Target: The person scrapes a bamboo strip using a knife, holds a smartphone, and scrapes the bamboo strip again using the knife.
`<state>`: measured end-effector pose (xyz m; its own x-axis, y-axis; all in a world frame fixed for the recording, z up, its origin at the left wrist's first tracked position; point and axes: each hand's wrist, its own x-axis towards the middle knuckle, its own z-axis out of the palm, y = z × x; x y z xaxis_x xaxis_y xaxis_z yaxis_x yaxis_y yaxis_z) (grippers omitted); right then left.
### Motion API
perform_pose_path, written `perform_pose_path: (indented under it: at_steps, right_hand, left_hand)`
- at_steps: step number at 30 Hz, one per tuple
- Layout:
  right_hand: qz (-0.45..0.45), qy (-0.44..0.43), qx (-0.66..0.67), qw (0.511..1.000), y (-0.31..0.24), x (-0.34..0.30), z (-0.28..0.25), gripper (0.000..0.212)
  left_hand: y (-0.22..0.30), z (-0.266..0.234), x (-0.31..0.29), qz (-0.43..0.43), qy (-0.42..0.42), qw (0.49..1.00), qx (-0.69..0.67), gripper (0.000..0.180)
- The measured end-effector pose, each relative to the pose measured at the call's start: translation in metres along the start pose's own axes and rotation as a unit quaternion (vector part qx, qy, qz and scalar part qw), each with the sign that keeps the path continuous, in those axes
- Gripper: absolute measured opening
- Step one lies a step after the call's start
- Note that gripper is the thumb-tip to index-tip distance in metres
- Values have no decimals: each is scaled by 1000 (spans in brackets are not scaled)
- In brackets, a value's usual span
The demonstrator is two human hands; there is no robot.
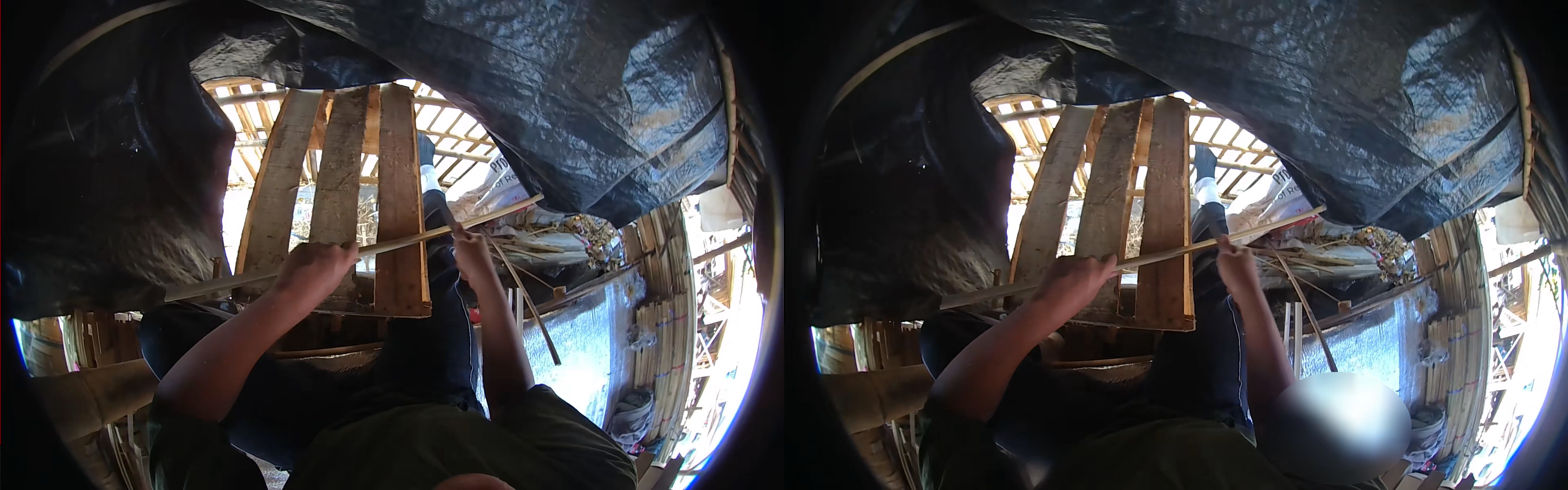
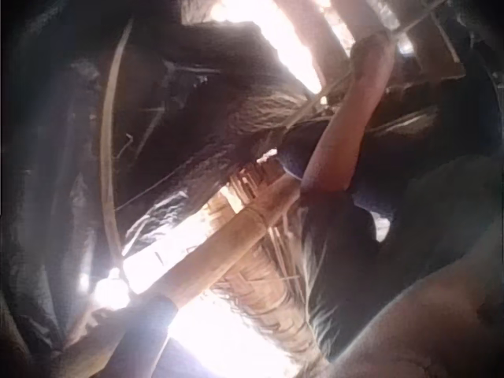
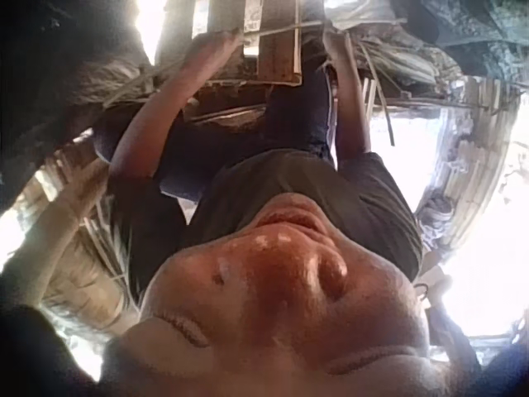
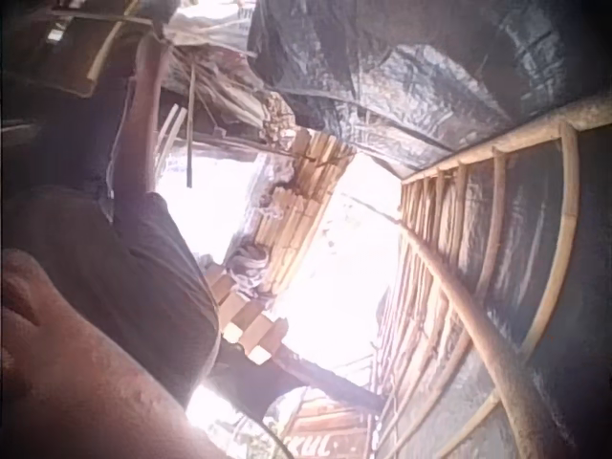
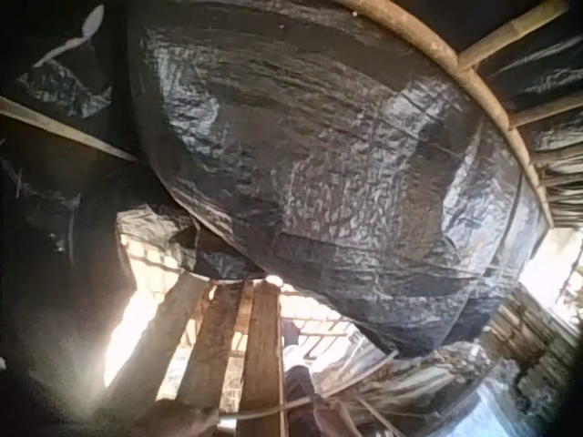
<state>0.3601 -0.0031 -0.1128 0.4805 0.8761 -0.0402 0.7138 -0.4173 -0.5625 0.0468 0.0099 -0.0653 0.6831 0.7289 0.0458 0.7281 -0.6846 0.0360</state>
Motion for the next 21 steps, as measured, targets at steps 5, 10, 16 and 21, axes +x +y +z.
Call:
perform_pose_path:
  at_steps: [5,10,16,21]
  right_hand:
    - [173,-71,163,969,-30,-12,-3,55]
    - [142,-56,148,977,11,22,-9,54]
    - [80,-78,51,992,-31,-12,8,59]
    - [162,-105,93,977,-46,-16,2,55]
  left_hand:
    - [2,9,-1,1,21,1000,-21,24]
    - [6,4,1,-5,33,999,-5,13]
    - [8,4,-9,-10,56,998,20,5]
    - [14,4,-4,-17,2,1000,-26,18]
